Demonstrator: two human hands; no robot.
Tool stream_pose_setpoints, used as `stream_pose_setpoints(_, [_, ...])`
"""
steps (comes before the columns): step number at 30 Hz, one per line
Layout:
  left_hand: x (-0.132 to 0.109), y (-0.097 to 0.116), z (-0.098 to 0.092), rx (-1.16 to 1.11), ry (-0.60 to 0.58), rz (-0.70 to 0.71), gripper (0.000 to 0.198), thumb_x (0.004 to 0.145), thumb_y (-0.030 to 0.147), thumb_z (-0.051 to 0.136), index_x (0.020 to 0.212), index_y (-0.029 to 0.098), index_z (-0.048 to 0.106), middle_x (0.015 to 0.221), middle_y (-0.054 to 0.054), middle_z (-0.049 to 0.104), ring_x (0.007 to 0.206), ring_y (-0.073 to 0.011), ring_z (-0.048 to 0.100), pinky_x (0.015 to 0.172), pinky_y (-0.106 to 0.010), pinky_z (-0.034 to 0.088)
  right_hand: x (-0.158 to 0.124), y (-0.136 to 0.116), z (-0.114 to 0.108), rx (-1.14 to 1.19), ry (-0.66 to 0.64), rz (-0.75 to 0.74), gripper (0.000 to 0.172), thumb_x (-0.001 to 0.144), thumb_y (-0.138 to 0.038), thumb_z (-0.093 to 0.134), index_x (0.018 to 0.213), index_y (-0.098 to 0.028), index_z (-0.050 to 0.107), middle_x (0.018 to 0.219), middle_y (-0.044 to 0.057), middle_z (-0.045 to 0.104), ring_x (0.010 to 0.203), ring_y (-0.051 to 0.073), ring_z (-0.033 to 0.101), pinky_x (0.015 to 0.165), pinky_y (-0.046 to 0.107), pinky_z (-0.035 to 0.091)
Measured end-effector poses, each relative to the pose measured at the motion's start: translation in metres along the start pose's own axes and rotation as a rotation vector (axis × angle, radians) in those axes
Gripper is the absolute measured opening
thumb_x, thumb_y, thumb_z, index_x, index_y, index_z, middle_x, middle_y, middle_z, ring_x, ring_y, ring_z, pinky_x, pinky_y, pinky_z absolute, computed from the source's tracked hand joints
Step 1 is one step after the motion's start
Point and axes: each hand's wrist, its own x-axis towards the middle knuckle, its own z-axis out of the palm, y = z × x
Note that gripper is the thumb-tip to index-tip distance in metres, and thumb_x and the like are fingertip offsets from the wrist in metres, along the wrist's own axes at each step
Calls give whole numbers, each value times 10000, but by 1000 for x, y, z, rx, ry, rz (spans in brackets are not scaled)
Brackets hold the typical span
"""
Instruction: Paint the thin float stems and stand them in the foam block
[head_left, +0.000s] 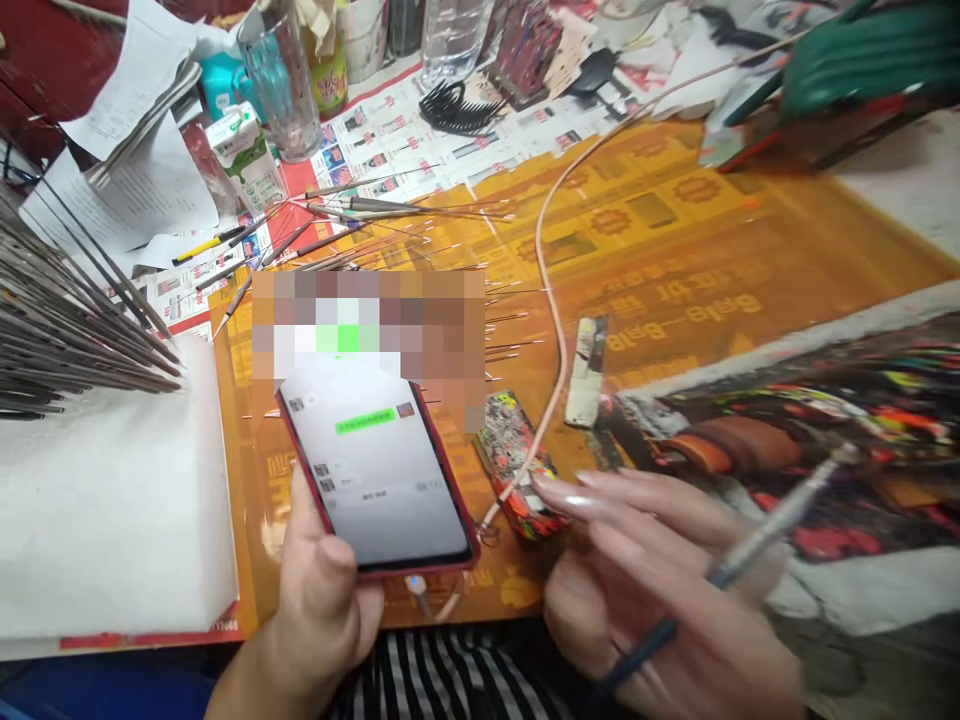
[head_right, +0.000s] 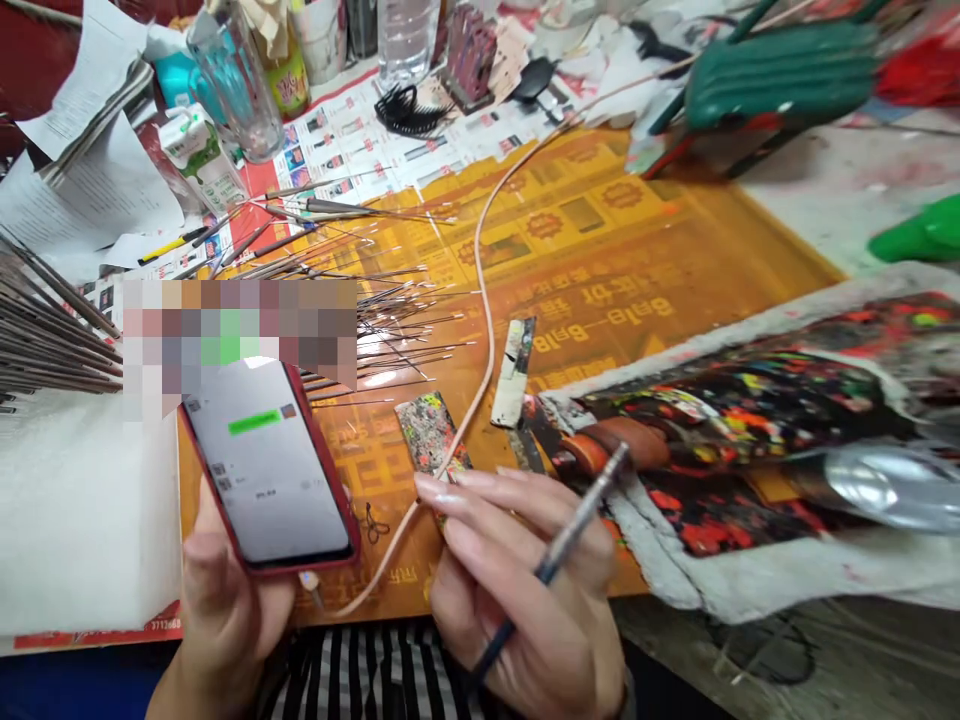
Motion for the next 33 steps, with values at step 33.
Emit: stream_pose_setpoints(33, [9,-1,1,-81,-70,73,716,745,402,826,1377,295,508,1271,-89,688,1087,-293,701,895,-421,612,4,-10,21,-13,123,-196,511,849,-67,619,1326,-238,556,1143,77,749,1093,283,664,856,490,611])
